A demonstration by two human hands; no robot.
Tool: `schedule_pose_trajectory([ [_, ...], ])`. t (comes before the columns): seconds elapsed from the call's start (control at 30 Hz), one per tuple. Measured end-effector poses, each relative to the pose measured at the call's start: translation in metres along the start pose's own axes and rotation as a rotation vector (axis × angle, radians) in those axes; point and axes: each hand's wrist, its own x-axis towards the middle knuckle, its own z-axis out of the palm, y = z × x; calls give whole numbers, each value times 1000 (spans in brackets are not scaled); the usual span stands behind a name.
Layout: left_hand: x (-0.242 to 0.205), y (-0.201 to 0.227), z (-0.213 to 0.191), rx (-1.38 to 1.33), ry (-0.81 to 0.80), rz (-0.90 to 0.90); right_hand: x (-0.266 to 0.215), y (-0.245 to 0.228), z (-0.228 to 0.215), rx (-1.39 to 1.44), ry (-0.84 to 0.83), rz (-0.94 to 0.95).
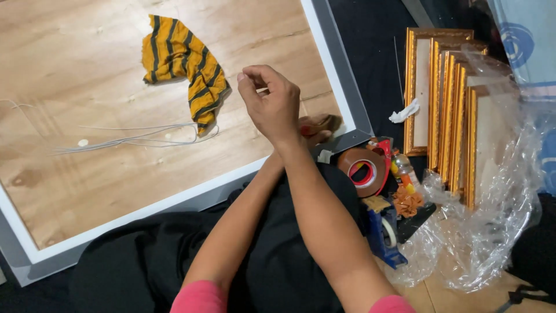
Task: Cleaning a wooden board inside a frame using a cloth and a brush to remove dust.
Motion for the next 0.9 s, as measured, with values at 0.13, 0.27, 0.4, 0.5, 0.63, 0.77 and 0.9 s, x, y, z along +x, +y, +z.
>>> schedule_pose_trajectory([
  [0.13, 31, -22, 50, 12, -30, 70, 8, 19, 8, 83, 52, 157],
  [0.27, 32, -24, 33, -97, -56, 250, 14, 8, 6, 97, 28, 76],
  [0.4, 1, -108, -42, -780, -452, -165, 13, 22, 8, 126, -33, 76],
  [0.5, -33, -14, -163, 595, -665, -241, 17, 15, 7, 303, -66, 127],
  [0.63, -52, 9, -219, 554, -376, -327, 12, -3, 9, 223, -377, 233],
  [0.77, -71, 30, -233, 322, 79, -236, 0, -16, 15, 143, -665, 270],
  [0.9, -87, 13, -226, 361, 206, -174, -13, -26, 20, -262, -715, 194],
])
